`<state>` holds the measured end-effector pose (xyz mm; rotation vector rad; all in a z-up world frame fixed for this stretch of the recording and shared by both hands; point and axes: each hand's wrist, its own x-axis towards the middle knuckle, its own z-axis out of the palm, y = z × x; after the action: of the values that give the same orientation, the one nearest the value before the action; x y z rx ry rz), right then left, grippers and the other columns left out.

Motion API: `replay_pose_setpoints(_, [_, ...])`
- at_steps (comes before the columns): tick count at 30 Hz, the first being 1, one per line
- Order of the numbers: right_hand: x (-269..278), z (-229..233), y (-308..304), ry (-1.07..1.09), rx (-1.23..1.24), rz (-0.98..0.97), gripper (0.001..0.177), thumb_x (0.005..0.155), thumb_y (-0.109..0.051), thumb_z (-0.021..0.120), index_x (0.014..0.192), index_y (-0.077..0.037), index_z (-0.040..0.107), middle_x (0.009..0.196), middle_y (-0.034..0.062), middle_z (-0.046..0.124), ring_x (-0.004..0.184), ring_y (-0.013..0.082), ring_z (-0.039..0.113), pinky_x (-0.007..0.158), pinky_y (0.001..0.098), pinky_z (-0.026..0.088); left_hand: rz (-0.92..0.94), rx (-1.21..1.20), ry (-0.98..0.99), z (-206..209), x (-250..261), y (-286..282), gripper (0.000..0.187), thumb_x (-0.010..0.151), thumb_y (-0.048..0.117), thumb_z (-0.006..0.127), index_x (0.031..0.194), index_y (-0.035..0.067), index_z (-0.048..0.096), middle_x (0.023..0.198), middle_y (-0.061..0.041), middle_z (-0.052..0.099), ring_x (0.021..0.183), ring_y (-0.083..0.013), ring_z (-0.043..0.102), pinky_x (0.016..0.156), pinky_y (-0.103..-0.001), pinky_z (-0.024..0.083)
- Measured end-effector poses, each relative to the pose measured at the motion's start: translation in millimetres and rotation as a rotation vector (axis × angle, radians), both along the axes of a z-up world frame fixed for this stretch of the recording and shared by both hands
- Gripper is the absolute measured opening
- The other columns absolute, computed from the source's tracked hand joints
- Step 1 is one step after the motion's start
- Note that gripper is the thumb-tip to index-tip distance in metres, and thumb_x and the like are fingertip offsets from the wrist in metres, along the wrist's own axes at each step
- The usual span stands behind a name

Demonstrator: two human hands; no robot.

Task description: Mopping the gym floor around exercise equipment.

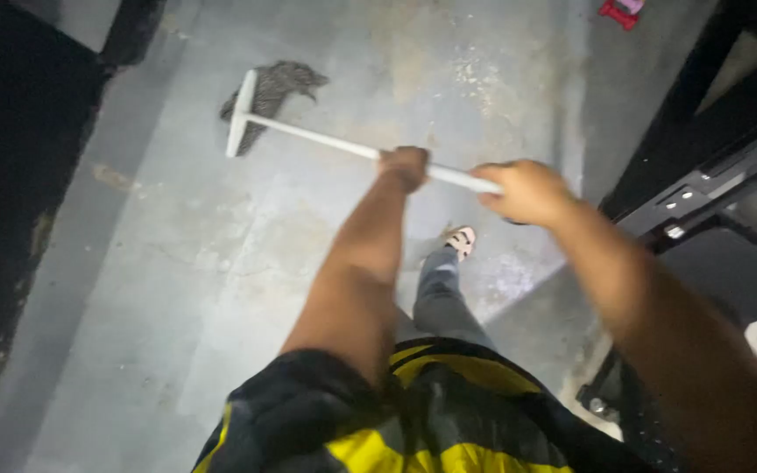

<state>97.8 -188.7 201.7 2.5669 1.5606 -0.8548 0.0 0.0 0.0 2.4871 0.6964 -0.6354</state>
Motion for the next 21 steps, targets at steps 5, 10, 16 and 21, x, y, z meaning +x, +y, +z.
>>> replay_pose_setpoints(5, [-125, -30, 74, 0.063, 0.079, 0.203, 0.04, 0.088, -0.024, 0.068, 0.128, -0.025, 0.068, 0.095, 0.0131, 0.075, 0.086, 0.0365, 0.073, 0.077, 0.052, 0.057, 0.229, 0.109, -0.035, -66, -147, 71, 0.034, 0.086, 0.032, 0.073, 0.119, 0.023, 0.07, 0.134, -0.007, 0.064, 0.133, -0.0306, 0.054, 0.1, -0.058, 0.049])
replay_pose_setpoints(10, [-196, -27, 99, 0.018, 0.043, 0.363, 0.035, 0.093, -0.023, 0.065, 0.128, -0.021, 0.066, 0.095, 0.0127, 0.076, 0.086, 0.0353, 0.074, 0.074, 0.0507, 0.057, 0.345, 0.096, -0.004, -20, -241, 77, 0.036, 0.086, 0.033, 0.075, 0.121, 0.024, 0.068, 0.134, -0.004, 0.063, 0.135, -0.0274, 0.053, 0.103, -0.056, 0.048])
replay_pose_setpoints(16, [-198, -54, 50, 0.068, 0.031, 0.311, 0.043, 0.091, -0.025, 0.067, 0.134, -0.024, 0.063, 0.101, 0.0118, 0.075, 0.09, 0.0343, 0.073, 0.074, 0.0502, 0.058, 0.443, 0.065, 0.107, -33, -241, 15, 0.037, 0.088, 0.032, 0.075, 0.123, 0.026, 0.066, 0.136, -0.002, 0.059, 0.138, -0.0237, 0.047, 0.107, -0.058, 0.044])
replay_pose_setpoints(21, [-170, -47, -45, 0.087, -0.035, 0.079, 0.045, 0.09, -0.029, 0.069, 0.135, -0.029, 0.063, 0.106, 0.011, 0.075, 0.098, 0.0342, 0.072, 0.083, 0.0493, 0.056, 0.316, 0.027, 0.059, -39, -185, -75, 0.039, 0.09, 0.031, 0.072, 0.127, 0.02, 0.062, 0.137, -0.007, 0.058, 0.136, -0.0289, 0.047, 0.106, -0.054, 0.047])
